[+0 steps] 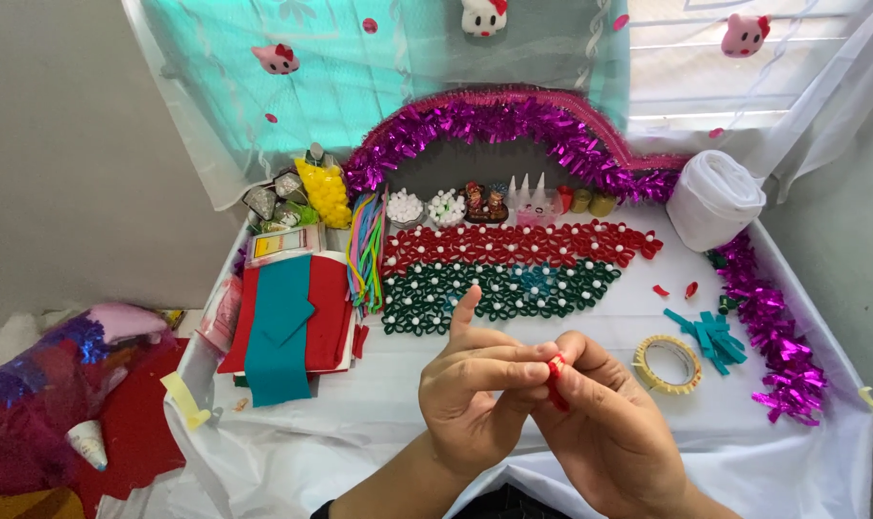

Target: Folding small red fabric strips into decorative flower petal components.

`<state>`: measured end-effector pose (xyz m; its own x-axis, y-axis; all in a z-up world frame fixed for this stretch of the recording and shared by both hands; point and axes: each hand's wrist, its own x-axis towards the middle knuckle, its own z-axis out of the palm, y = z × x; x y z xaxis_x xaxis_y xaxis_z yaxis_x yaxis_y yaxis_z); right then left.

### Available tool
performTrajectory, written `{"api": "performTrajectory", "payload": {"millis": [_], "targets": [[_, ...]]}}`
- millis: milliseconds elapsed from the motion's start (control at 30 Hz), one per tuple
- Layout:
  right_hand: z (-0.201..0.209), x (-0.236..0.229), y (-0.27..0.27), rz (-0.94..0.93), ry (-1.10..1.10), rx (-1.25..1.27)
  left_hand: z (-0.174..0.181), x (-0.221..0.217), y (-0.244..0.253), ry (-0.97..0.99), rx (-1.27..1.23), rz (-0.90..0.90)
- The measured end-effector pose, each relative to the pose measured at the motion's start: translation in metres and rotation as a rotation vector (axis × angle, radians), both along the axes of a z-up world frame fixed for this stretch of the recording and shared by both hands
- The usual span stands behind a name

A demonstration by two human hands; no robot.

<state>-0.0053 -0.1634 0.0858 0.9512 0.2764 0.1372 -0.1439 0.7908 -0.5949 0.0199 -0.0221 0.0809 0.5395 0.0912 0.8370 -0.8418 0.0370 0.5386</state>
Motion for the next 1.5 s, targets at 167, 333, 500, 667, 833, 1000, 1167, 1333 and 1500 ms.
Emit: {"api": "performTrajectory", "payload": {"millis": [167, 333, 500, 667, 833, 1000, 1167, 1333, 1500], "targets": [[-0.006, 0.001, 0.004, -0.039, -0.009, 0.002, -0.005, -0.002, -0.004, 0.013, -0.009, -0.039], [-0.014, 0.001, 0.011, -0.045, 0.04, -0.002, -0.005, -0.005, -0.006, 0.043, -0.008, -0.057], [0.001, 0.0, 0.014, -0.122, -0.254, 0.052, 0.0, -0.007, -0.002, 0.081, 0.051, -0.04], [-0.002, 0.004, -0.007, -0.481, -0.478, -0.319, 0.014, -0.01, 0.004, 0.111, 0.135, -0.029], [0.001, 0.004, -0.014, -0.569, -0.446, -0.505, 0.015, -0.01, 0.008, 0.117, 0.197, -0.028], [-0.003, 0.004, -0.016, -0.641, -0.534, -0.61, 0.019, -0.012, 0.01, 0.157, 0.201, -0.126], [-0.007, 0.006, -0.018, -0.6, -0.457, -0.55, 0.025, -0.011, 0.013, 0.16, 0.264, -0.062], [-0.007, 0.01, -0.019, -0.471, -0.437, -0.388, 0.015, -0.006, 0.011, 0.099, 0.207, -0.026], [-0.01, 0.018, -0.027, -0.503, -0.499, -0.506, 0.012, -0.004, 0.014, 0.229, 0.161, -0.103]]}}
